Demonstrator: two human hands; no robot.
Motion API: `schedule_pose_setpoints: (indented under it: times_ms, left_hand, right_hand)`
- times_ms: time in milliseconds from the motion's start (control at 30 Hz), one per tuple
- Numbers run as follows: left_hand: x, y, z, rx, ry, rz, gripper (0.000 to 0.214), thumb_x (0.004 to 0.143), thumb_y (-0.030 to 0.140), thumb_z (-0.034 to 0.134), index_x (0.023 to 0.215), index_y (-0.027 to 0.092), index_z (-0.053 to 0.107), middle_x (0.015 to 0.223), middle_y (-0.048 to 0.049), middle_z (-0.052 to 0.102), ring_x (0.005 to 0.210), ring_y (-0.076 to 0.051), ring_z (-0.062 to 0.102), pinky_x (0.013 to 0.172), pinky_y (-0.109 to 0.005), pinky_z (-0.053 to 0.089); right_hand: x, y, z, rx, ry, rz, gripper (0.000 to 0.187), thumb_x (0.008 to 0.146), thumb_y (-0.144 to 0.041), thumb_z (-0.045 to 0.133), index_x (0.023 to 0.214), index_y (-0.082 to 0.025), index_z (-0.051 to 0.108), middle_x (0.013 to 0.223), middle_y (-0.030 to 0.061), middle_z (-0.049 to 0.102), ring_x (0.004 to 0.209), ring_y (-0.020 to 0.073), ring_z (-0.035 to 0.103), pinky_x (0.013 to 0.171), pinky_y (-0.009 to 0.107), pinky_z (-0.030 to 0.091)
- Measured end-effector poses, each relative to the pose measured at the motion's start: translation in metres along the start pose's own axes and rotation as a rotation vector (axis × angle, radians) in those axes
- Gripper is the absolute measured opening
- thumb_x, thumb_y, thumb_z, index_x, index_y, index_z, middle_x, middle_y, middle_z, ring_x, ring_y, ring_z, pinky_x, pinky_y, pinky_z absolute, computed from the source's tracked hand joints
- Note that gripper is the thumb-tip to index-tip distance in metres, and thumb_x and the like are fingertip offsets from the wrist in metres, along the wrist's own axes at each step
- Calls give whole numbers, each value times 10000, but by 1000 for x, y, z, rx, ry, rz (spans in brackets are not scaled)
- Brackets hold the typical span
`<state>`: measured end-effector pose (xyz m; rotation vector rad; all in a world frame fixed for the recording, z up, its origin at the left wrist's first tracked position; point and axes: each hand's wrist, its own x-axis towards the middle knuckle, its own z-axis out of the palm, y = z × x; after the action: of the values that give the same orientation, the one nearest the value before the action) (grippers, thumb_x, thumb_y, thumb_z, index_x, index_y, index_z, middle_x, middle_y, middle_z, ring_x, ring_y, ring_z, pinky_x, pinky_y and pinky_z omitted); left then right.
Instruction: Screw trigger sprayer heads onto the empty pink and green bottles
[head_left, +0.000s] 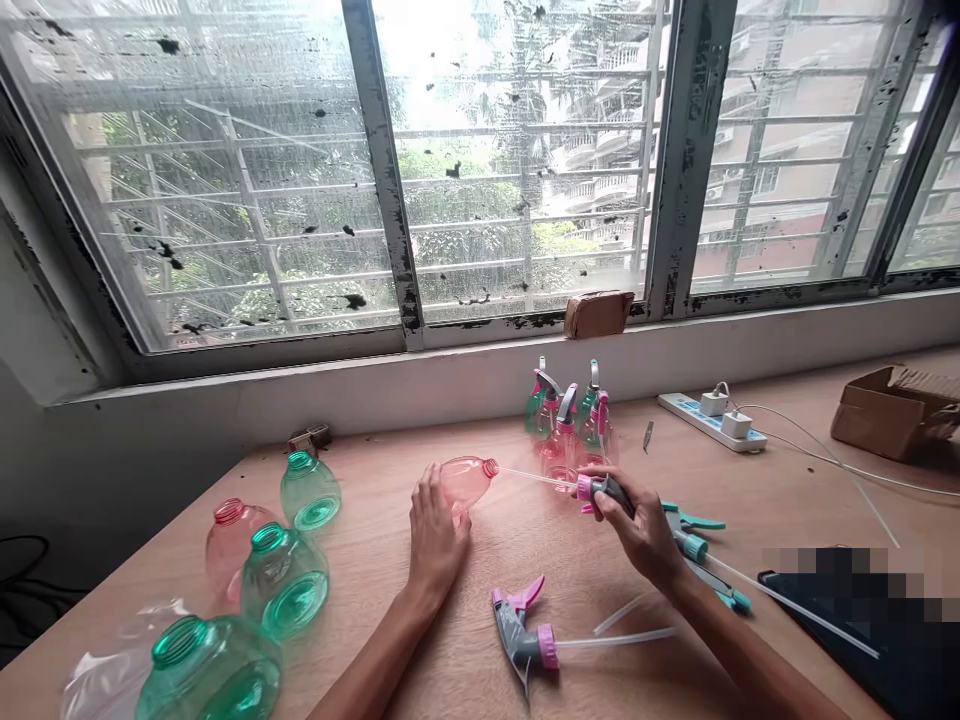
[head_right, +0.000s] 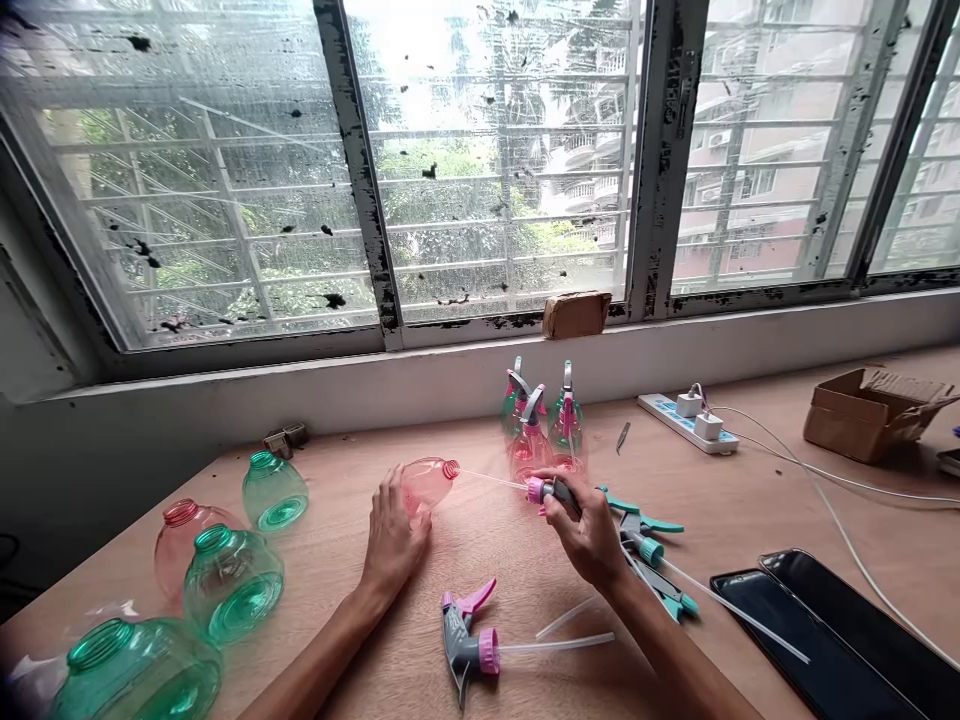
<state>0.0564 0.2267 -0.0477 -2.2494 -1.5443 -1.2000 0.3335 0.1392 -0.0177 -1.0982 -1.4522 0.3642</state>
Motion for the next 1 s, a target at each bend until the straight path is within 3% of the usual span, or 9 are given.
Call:
schedule_pose_setpoints:
  times_ms: [133, 267, 500, 700, 900, 1000]
  left_hand:
    - [-1, 5, -3, -32, -54, 89, 769, 847, 84, 518, 1538, 206, 204, 1525, -158, 408, 1423, -341, 384, 1154, -553, 366]
    - [-3, 12, -8, -61, -114, 196, 781, 830, 69, 515, 1541, 211, 224, 1567, -140, 376, 1463, -316, 332, 1186, -527, 328]
    - [-6, 21, -14, -90, -199, 309, 822, 799, 61, 527, 1553, 226, 243, 1582, -121, 380, 1478, -307, 309, 1200, -501, 314]
    - [-6, 24, -17, -87, -225, 325, 820, 803, 58, 525, 1555, 230, 250, 1595, -119, 373, 1476, -315, 312, 1194, -512, 313]
    - [-6, 24, -17, -86, -245, 342, 787, 833, 106, 567, 1551, 243, 274, 1582, -115, 401, 1443, -332, 358, 1170, -508, 339]
    - [-7, 24, -18, -90, -245, 349, 785, 844, 128, 598, 1552, 244, 279, 1580, -115, 407, 1440, -336, 355, 1170, -508, 333]
  right_hand:
    - [0, -2, 4, -63, -74, 13, 270, 888, -318, 525, 1062, -193, 689, 670, -11, 635, 580, 190, 589, 548, 284, 446]
    - [0, -1, 10, -69, -169, 34, 294, 916, -363, 537, 1110, -197, 681, 791, 19, 724, 654, 209, 655, 609, 300, 508]
    - [-3, 1, 20, -122, -285, 13, 285, 926, -475, 622, 1030, -216, 679, 914, 45, 736, 818, 239, 682, 743, 329, 517]
    - [-3, 14, 24, -119, -286, -19, 388, 807, -487, 780, 1064, -216, 675, 894, 38, 739, 741, 226, 673, 677, 313, 524]
    - [-1, 8, 24, -122, -305, -104, 280, 883, -436, 720, 1075, -234, 693, 1011, 66, 758, 909, 261, 695, 816, 355, 526]
    - [-1, 5, 22, -150, -290, -118, 246, 899, -423, 701, 1048, -227, 694, 996, 63, 754, 904, 260, 691, 810, 355, 524]
